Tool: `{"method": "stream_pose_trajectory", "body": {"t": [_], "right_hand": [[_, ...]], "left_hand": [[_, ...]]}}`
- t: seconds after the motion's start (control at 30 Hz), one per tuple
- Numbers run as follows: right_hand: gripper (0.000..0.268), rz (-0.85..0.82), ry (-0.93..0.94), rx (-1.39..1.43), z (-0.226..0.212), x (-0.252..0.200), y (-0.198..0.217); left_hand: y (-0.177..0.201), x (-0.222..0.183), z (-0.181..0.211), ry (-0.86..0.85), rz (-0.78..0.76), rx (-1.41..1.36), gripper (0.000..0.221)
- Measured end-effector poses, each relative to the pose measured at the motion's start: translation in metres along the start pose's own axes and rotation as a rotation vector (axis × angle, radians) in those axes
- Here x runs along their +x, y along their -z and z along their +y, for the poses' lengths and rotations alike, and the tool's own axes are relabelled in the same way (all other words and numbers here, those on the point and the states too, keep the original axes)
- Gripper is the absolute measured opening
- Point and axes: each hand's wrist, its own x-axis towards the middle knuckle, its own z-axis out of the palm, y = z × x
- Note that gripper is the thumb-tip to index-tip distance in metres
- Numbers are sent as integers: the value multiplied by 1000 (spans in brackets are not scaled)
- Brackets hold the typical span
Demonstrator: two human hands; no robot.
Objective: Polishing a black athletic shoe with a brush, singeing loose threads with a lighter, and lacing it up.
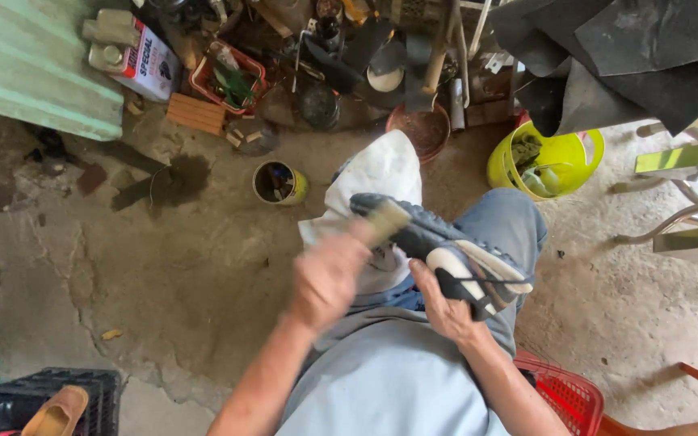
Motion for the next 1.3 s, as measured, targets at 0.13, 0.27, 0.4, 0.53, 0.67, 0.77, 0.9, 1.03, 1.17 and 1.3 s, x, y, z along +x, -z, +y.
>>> {"method": "stream_pose_trajectory", "body": {"t": [0.13, 0.27, 0.4, 0.53, 0.67, 0.77, 0.9, 1.03, 1.17, 1.3], "right_hand": [[40, 46, 205, -298, 19, -1, 1], [50, 84, 1003, -707, 57, -5, 8], [38, 71, 597, -455, -11, 13, 9], [45, 48, -44, -27, -4, 8, 7], [36, 96, -71, 194, 1, 10, 6], [22, 102, -68, 449, -22, 13, 3], [10, 162, -38, 718, -60, 39, 8], [21, 237, -465, 1090, -22, 33, 7], [36, 186, -615, 1502, -72, 31, 15], [45, 210, -749, 1569, -110, 31, 3]], "left_hand": [[5, 7, -16, 93, 120, -148, 20], [19, 22, -6, -179, -77, -483, 37], [-1, 0, -32, 160, 132, -275, 29], [-2, -10, -36, 50, 71, -223, 29], [16, 4, -51, 44, 101, -221, 29], [-14, 4, -54, 64, 79, -338, 31], [-10, 5, -75, 92, 113, -426, 29], [-9, 4, -56, 144, 156, -514, 26], [-7, -3, -44, 142, 213, -503, 28], [-13, -14, -46, 190, 273, -531, 29]]}}
